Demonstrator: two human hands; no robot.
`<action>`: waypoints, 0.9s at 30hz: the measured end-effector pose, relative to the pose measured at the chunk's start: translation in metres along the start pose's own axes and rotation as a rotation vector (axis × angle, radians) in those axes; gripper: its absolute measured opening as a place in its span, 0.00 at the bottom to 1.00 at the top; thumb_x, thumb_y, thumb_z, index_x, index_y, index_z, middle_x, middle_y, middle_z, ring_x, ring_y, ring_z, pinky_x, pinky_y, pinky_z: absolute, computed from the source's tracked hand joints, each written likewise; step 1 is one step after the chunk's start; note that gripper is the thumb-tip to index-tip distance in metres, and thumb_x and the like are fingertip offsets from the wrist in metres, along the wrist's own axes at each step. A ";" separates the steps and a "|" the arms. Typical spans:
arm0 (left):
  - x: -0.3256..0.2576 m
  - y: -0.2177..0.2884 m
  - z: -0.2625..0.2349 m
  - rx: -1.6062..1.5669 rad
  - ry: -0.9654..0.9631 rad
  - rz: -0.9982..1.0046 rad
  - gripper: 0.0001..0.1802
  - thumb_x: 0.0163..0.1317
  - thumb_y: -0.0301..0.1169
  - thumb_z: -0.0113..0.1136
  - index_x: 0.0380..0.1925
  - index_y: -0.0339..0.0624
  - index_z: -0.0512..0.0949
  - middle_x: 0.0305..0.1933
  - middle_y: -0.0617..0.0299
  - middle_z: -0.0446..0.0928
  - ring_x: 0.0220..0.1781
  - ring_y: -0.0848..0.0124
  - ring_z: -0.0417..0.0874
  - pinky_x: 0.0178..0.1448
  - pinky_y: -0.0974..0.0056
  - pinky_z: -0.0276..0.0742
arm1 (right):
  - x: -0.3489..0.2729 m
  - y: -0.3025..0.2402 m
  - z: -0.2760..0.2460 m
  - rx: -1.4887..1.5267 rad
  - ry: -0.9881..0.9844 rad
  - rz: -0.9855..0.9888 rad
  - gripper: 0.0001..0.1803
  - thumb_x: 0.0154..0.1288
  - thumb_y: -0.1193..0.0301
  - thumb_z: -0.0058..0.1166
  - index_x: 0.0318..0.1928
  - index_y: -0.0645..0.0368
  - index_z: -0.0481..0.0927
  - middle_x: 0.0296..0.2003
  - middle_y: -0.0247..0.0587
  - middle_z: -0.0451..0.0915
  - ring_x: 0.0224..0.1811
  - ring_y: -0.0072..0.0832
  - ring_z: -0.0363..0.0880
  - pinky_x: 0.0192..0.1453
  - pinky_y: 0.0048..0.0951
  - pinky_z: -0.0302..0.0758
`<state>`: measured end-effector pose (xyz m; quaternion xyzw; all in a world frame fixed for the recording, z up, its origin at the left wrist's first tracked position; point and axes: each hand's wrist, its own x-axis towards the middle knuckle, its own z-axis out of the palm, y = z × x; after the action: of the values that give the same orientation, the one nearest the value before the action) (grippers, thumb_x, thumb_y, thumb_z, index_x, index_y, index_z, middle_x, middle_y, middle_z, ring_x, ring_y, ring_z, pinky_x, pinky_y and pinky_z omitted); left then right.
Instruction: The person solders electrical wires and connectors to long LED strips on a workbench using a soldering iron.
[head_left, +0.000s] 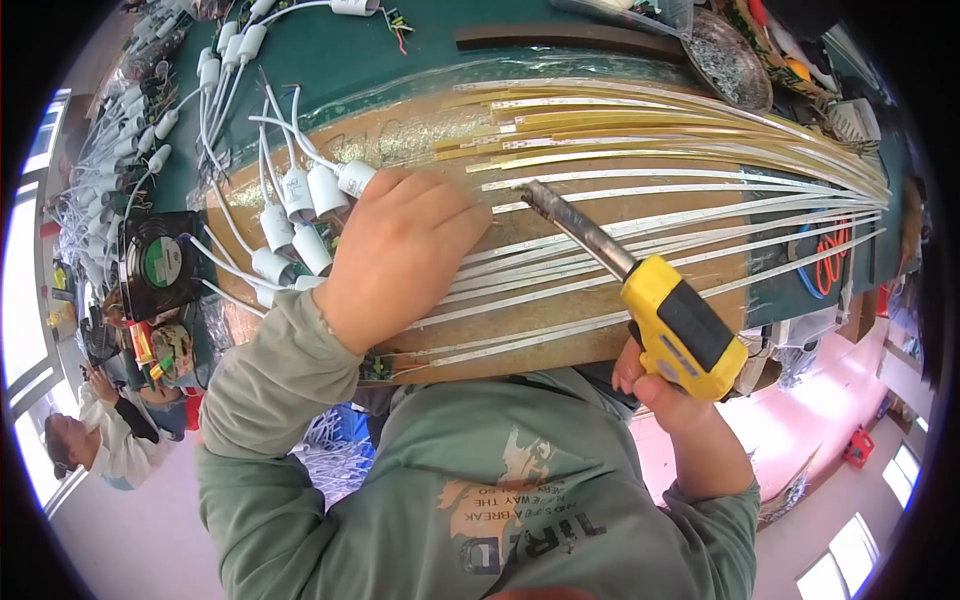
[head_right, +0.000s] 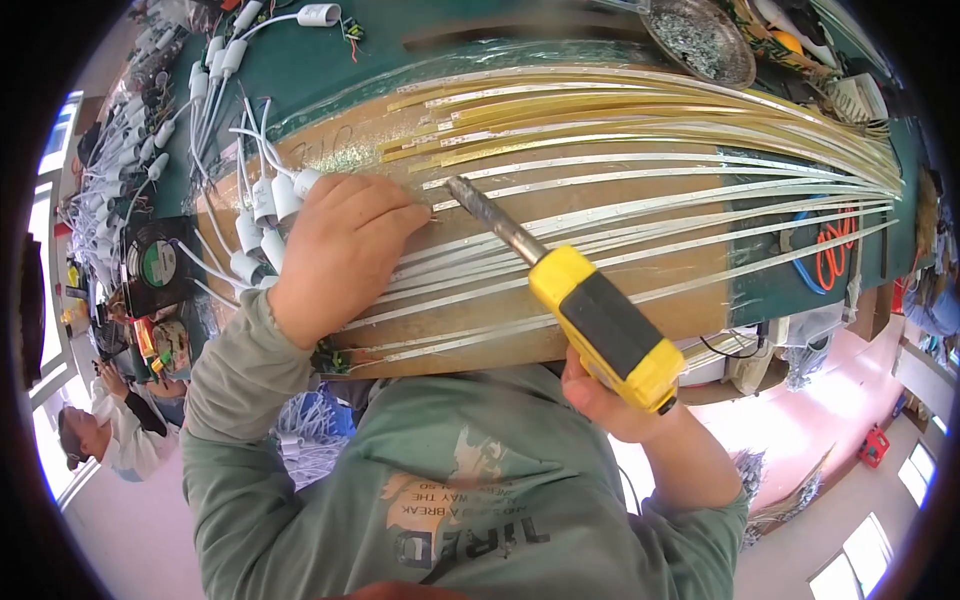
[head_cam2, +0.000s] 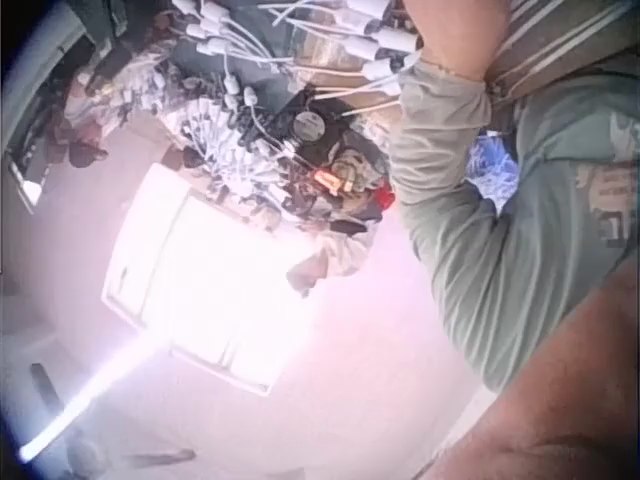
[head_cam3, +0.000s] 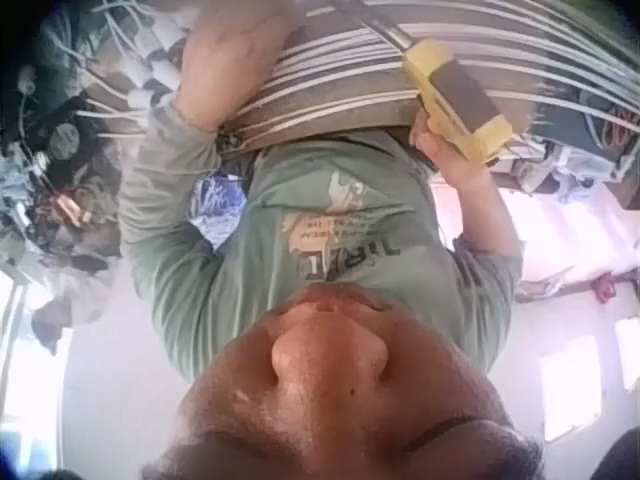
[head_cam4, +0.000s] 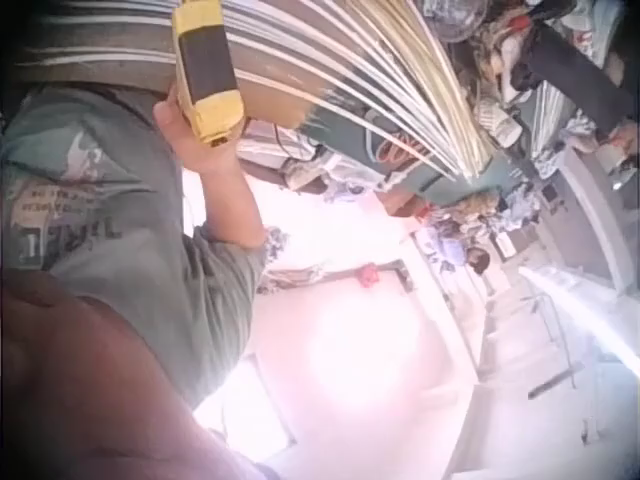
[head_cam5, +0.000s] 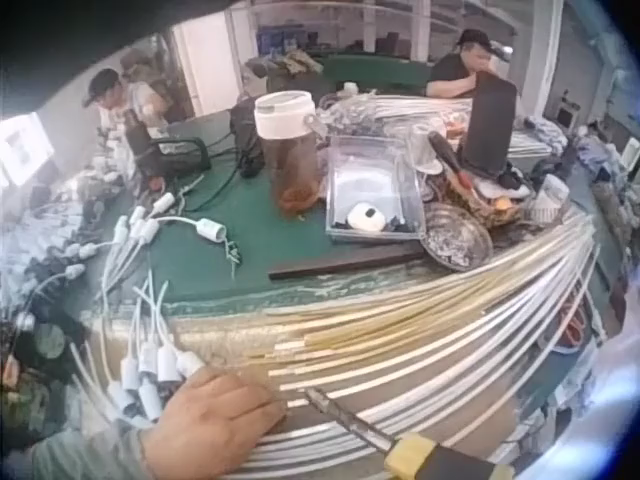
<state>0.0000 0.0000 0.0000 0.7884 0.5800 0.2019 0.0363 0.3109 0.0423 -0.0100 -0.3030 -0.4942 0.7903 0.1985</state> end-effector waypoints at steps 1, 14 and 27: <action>0.000 0.002 -0.001 -0.001 0.003 -0.006 0.15 0.45 0.23 0.61 0.37 0.44 0.80 0.37 0.62 0.77 0.41 0.63 0.79 0.47 0.59 0.71 | -0.006 0.003 -0.004 -0.128 -0.014 -0.017 0.15 0.62 0.62 0.61 0.40 0.58 0.74 0.27 0.32 0.75 0.27 0.28 0.73 0.32 0.29 0.71; -0.004 -0.004 0.001 -0.008 0.014 -0.027 0.14 0.45 0.23 0.61 0.36 0.42 0.80 0.36 0.62 0.77 0.39 0.62 0.79 0.44 0.60 0.71 | -0.008 0.015 -0.001 -0.351 0.069 -0.033 0.36 0.59 0.56 0.64 0.59 0.67 0.64 0.21 0.30 0.68 0.20 0.19 0.65 0.23 0.21 0.63; -0.004 -0.005 0.002 -0.009 0.003 -0.033 0.14 0.45 0.23 0.60 0.36 0.41 0.80 0.36 0.62 0.77 0.40 0.63 0.79 0.44 0.60 0.71 | -0.007 0.014 -0.001 -0.302 0.040 0.022 0.18 0.63 0.65 0.60 0.49 0.61 0.76 0.27 0.34 0.75 0.27 0.25 0.72 0.30 0.27 0.67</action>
<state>-0.0048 -0.0023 -0.0042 0.7781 0.5922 0.2049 0.0425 0.3164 0.0332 -0.0209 -0.3506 -0.5998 0.7030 0.1519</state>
